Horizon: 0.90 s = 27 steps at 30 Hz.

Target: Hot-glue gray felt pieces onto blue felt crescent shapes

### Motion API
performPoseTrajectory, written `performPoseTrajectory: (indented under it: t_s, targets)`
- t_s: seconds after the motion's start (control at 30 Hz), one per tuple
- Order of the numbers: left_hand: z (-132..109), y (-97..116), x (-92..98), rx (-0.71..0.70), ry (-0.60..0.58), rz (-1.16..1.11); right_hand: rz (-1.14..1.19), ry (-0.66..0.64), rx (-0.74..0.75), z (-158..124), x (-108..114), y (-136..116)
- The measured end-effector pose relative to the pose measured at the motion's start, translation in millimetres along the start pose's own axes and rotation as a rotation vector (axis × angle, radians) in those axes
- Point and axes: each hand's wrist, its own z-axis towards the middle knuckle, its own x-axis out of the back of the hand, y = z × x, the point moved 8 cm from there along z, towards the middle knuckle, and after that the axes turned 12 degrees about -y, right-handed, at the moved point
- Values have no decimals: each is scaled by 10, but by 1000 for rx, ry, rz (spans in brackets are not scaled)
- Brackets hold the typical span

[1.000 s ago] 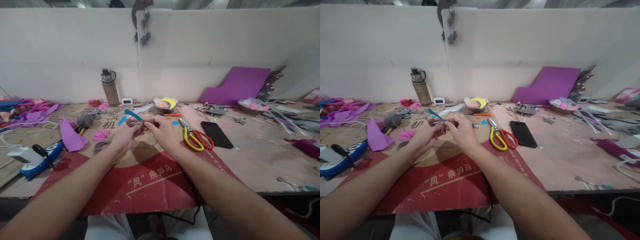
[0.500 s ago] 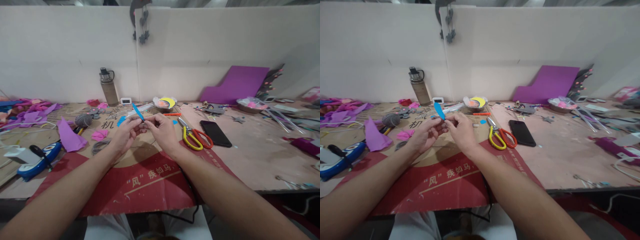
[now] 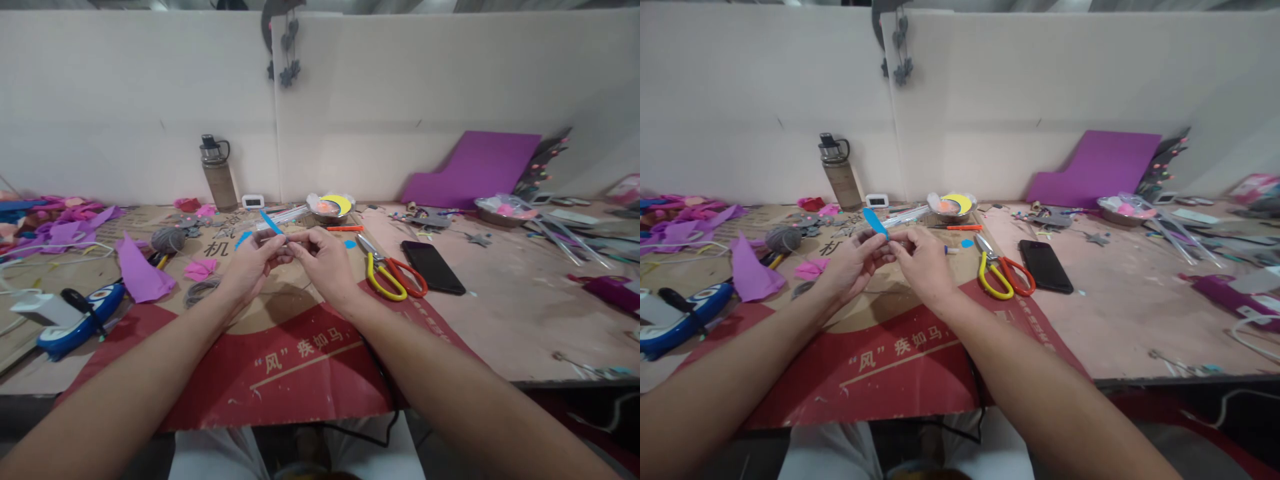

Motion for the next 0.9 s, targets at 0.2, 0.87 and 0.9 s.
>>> performPoseTrajectory:
  t_s: [0.2,0.87,0.9]
  targets:
    - [35,108,64,-60,-12,92,80,-49,-31,19,-43,3]
    - [103,529,346,-201,40,312,-425,-166,-268,126,235,400]
    - [103,539,338,-201,31,299,-461,-152,-292,114,261,461]
